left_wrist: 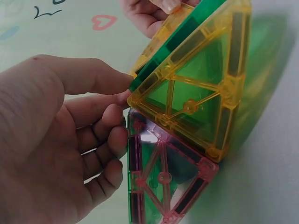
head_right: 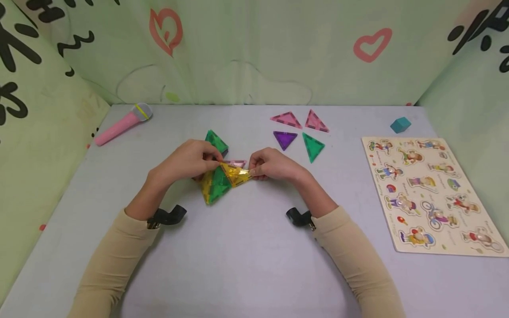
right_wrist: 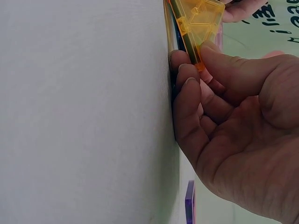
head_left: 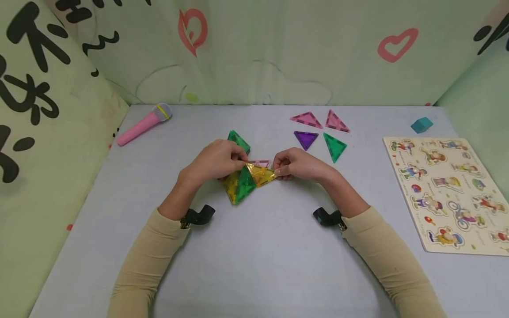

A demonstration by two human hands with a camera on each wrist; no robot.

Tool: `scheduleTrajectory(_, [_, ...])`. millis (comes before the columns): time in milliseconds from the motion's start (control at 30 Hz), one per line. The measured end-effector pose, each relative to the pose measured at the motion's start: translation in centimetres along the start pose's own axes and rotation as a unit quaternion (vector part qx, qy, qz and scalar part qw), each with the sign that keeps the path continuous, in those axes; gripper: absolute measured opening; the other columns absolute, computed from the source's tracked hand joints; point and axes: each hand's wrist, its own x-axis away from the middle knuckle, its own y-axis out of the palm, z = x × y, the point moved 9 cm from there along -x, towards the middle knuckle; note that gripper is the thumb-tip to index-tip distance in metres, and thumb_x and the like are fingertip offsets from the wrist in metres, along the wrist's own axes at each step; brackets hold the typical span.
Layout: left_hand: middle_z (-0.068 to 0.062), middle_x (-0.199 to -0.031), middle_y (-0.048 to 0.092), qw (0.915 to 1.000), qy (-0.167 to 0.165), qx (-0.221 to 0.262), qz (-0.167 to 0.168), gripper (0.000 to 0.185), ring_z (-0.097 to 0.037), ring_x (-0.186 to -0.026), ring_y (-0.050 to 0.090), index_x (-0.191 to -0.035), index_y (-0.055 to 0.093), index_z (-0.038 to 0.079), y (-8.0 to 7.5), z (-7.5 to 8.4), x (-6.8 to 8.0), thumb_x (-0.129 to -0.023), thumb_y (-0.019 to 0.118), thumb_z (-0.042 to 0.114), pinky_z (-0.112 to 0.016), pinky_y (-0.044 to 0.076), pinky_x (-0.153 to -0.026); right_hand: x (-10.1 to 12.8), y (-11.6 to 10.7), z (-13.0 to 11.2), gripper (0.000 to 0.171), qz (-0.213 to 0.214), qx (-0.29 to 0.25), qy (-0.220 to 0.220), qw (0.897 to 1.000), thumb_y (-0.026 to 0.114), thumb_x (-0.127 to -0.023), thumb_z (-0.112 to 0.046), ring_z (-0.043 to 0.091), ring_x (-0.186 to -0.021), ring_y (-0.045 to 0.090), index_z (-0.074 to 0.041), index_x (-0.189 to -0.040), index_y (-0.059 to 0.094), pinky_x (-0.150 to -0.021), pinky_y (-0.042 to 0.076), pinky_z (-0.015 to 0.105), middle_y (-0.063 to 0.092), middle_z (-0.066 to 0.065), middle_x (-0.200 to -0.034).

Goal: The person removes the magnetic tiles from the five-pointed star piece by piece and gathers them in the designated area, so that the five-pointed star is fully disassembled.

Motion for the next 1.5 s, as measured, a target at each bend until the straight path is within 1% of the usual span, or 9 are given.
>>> scheduleTrajectory(67, [0.0, -0.07, 0.06, 1.0, -0.001, -0.006, 0.006, 0.019, -0.015, -0.057, 0.053, -0.104, 0.077, 0.014, 0.0, 0.1, 0.0, -0.094, 0.063, 0.023, -0.026, 0.044, -0.051, 0.0, 0.0, 0.0, 0.009, 0.001, 0.0, -0.001, 1.0, 0.061, -0.096, -0.008, 0.02, -0.074, 0.057, -0.001, -0.092, 0.064, -0.068, 0.052, 0.028, 0.062, 0.009, -0.081])
scheduleTrajectory(200, [-0.001, -0.087, 0.07, 0.9996, -0.002, -0.019, 0.021, 0.022, -0.015, -0.07, 0.058, -0.105, 0.077, 0.013, -0.1, 0.2, 0.0, -0.096, 0.061, 0.025, -0.026, 0.047, -0.058, 0.0, 0.0, 0.0, 0.009, 0.001, 0.0, -0.003, 1.0, 0.061, -0.096, -0.007, 0.02, -0.074, 0.057, 0.0, -0.091, 0.064, -0.068, 0.052, 0.029, 0.062, 0.009, -0.081])
scheduleTrajectory(300, [0.0, -0.094, 0.072, 0.9992, -0.002, -0.028, 0.029, 0.022, -0.016, -0.076, 0.06, -0.104, 0.077, 0.013, -0.1, 0.2, -0.1, -0.097, 0.061, 0.027, -0.027, 0.049, -0.062, 0.1, 0.0, 0.0, 0.008, 0.001, -0.001, -0.004, 1.0, 0.061, -0.095, -0.007, 0.019, -0.074, 0.057, 0.0, -0.092, 0.064, -0.068, 0.052, 0.028, 0.062, 0.009, -0.081])
scheduleTrajectory(467, [0.001, -0.09, 0.072, 0.9988, 0.001, -0.035, 0.034, 0.021, -0.015, -0.075, 0.059, -0.102, 0.078, 0.014, -0.1, 0.3, -0.2, -0.096, 0.062, 0.025, -0.027, 0.049, -0.062, 0.3, -0.1, 0.0, 0.009, 0.005, 0.0, -0.003, 1.0, 0.061, -0.096, -0.008, 0.02, -0.074, 0.057, 0.0, -0.092, 0.064, -0.068, 0.052, 0.029, 0.062, 0.009, -0.082])
scheduleTrajectory(700, [0.0, -0.082, 0.067, 0.9982, 0.018, -0.043, 0.036, 0.019, -0.015, -0.072, 0.057, -0.101, 0.078, 0.013, -0.1, 1.0, -0.2, -0.096, 0.062, 0.023, -0.027, 0.045, -0.058, 0.7, -0.2, 0.0, 0.009, 0.007, 0.0, 0.006, 1.0, 0.06, -0.097, -0.009, 0.02, -0.076, 0.058, -0.001, -0.094, 0.064, -0.07, 0.053, 0.029, 0.062, 0.008, -0.083])
scheduleTrajectory(867, [0.0, -0.074, 0.061, 0.9979, 0.029, -0.045, 0.037, 0.019, -0.015, -0.068, 0.054, -0.098, 0.078, 0.013, 0.0, 1.0, -0.2, -0.095, 0.062, 0.022, -0.026, 0.043, -0.055, 0.9, -0.2, 0.1, 0.01, 0.002, -0.004, 0.004, 1.0, 0.06, -0.097, -0.008, 0.021, -0.075, 0.058, 0.0, -0.092, 0.063, -0.07, 0.053, 0.03, 0.062, 0.009, -0.082])
scheduleTrajectory(1000, [0.001, -0.07, 0.058, 0.9981, 0.035, -0.036, 0.034, 0.018, -0.014, -0.066, 0.053, -0.096, 0.077, 0.013, 0.1, 0.8, -0.2, -0.095, 0.062, 0.021, -0.026, 0.042, -0.054, 1.0, -0.2, 0.4, 0.01, -0.002, -0.007, 0.004, 1.0, 0.059, -0.097, -0.007, 0.022, -0.075, 0.058, 0.0, -0.092, 0.062, -0.07, 0.053, 0.03, 0.061, 0.009, -0.081])
scheduleTrajectory(1233, [0.0, -0.07, 0.055, 0.9993, 0.026, -0.016, 0.022, 0.016, -0.015, -0.064, 0.053, -0.095, 0.076, 0.013, 0.3, 0.3, -0.1, -0.096, 0.062, 0.021, -0.025, 0.042, -0.052, 1.5, -0.8, 1.6, 0.01, 0.004, -0.004, 0.017, 1.0, 0.059, -0.098, -0.008, 0.022, -0.078, 0.057, 0.0, -0.094, 0.062, -0.072, 0.054, 0.029, 0.059, 0.009, -0.085])
scheduleTrajectory(1500, [-0.001, -0.072, 0.057, 0.9992, 0.023, -0.021, 0.023, 0.016, -0.016, -0.062, 0.054, -0.097, 0.076, 0.014, 0.3, 0.3, -0.2, -0.095, 0.062, 0.021, -0.026, 0.043, -0.051, 1.8, -1.0, 1.7, 0.01, 0.013, 0.005, 0.014, 1.0, 0.059, -0.098, -0.01, 0.022, -0.078, 0.057, -0.001, -0.095, 0.062, -0.072, 0.053, 0.028, 0.059, 0.009, -0.085])
